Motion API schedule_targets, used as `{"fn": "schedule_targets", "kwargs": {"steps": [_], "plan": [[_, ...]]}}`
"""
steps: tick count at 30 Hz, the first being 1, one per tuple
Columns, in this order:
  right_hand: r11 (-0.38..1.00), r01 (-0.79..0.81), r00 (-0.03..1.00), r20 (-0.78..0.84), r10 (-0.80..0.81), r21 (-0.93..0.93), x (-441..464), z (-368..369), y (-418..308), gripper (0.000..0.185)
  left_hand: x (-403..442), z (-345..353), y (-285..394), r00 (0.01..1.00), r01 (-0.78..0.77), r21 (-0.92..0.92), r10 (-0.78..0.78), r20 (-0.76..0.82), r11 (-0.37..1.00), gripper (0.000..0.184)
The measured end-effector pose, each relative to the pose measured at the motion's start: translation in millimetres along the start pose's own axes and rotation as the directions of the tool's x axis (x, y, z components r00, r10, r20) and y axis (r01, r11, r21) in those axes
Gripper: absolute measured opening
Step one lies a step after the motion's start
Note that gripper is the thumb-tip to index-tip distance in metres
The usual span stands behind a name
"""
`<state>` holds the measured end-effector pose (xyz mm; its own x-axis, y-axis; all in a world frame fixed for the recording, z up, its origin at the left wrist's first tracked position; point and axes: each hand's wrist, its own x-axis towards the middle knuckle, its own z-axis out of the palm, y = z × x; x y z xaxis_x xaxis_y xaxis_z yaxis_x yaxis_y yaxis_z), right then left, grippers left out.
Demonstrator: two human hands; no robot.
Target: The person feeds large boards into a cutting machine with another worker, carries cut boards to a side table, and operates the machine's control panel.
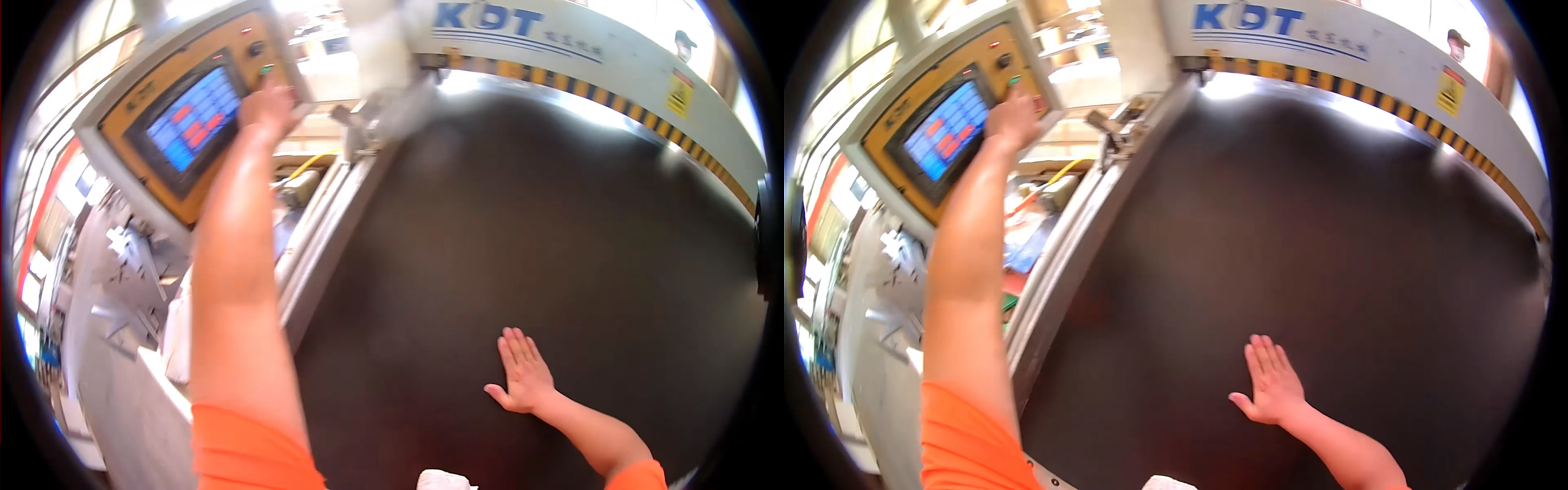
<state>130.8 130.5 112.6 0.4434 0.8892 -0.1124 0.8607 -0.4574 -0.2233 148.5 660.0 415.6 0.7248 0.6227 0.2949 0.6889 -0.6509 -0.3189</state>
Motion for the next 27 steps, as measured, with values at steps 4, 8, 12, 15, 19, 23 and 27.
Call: {"fn": "schedule_targets", "kwargs": {"steps": [4,8,12,15,19,23,27], "plan": [[1.0,0.004,1.0,-0.018,-0.005,-0.017,-6.0,1.3,3.4,0.095,4.4,17.4,-4.7,0.984,0.047,-0.022,-0.05,-0.173,0.999,0.062],[1.0,0.004,1.0,-0.019,-0.004,-0.016,-8.4,2.3,3.7,0.094,5.1,10.7,-1.6,0.986,0.062,0.032,-0.057,-0.158,0.998,0.067],[1.0,0.0,1.0,-0.013,0.0,-0.001,-7.6,1.5,3.5,0.094,5.5,18.0,0.9,0.972,-0.015,-0.006,0.013,-0.234,1.0,0.064],[0.989,0.014,0.996,-0.092,0.0,0.148,-9.2,-1.9,0.5,0.087,5.1,56.1,5.3,0.9,-0.253,-0.118,0.189,-0.392,0.96,0.058],[0.966,0.083,0.977,-0.211,-0.03,0.245,-10.9,25.3,7.3,0.092,-56.9,122.9,66.7,0.769,-0.603,-0.307,0.434,-0.47,0.736,0.066],[0.966,0.084,0.985,-0.167,-0.043,0.246,-15.0,31.9,8.2,0.096,-208.1,123.0,127.0,0.609,-0.781,-0.389,0.732,-0.306,0.488,0.064],[0.961,0.089,0.984,-0.17,-0.045,0.261,-15.8,34.3,8.1,0.099,-331.2,120.2,139.3,0.64,-0.693,-0.554,0.747,-0.179,0.461,0.062]]}}
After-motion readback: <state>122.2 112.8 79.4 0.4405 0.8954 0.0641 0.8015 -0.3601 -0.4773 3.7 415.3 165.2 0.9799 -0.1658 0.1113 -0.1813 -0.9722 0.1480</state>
